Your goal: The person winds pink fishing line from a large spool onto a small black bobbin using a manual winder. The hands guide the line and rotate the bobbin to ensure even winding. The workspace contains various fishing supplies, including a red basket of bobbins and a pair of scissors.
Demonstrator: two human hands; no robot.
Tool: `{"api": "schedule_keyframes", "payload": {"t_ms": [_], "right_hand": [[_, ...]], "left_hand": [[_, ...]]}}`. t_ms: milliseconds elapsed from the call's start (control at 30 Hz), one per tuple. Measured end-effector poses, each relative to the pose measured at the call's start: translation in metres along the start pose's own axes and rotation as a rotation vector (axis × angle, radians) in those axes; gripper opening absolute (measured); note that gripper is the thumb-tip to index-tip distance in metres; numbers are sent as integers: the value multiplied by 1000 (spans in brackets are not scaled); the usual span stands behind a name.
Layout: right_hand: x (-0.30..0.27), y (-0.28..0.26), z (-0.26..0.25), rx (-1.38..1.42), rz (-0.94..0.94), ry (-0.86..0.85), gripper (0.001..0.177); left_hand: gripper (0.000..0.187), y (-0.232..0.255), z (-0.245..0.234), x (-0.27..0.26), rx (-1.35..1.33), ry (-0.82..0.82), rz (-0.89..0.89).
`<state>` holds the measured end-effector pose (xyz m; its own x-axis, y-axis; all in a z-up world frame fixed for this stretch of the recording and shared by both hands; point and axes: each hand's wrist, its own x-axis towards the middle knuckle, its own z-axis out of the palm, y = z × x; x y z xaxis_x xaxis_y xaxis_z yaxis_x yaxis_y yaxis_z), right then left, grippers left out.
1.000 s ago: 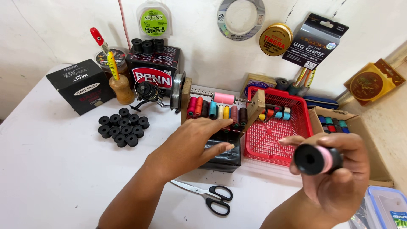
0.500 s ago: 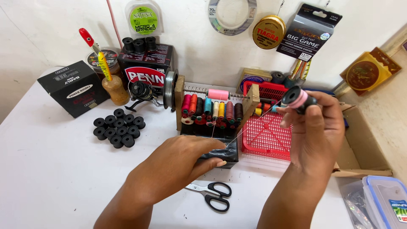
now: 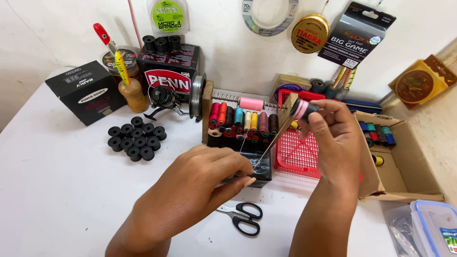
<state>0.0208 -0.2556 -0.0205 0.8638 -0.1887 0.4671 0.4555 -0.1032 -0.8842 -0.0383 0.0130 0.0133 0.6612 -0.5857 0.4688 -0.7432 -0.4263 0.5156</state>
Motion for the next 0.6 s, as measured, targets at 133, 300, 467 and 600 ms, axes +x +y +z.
{"api": "schedule_keyframes", "payload": {"t_ms": [133, 300, 467, 600], "right_hand": [[-1, -3, 6, -113, 10, -194, 20], [-6, -23, 16, -277, 134, -329, 23], [-11, -31, 18, -475, 146, -455, 27], [-14, -33, 14, -556, 74, -515, 27]], "left_hand": [[8, 4, -10, 3, 13, 161, 53], [7, -1, -16, 8, 17, 319, 67], [5, -17, -14, 17, 96, 517, 109], [7, -26, -11, 21, 100, 540, 72]]}}
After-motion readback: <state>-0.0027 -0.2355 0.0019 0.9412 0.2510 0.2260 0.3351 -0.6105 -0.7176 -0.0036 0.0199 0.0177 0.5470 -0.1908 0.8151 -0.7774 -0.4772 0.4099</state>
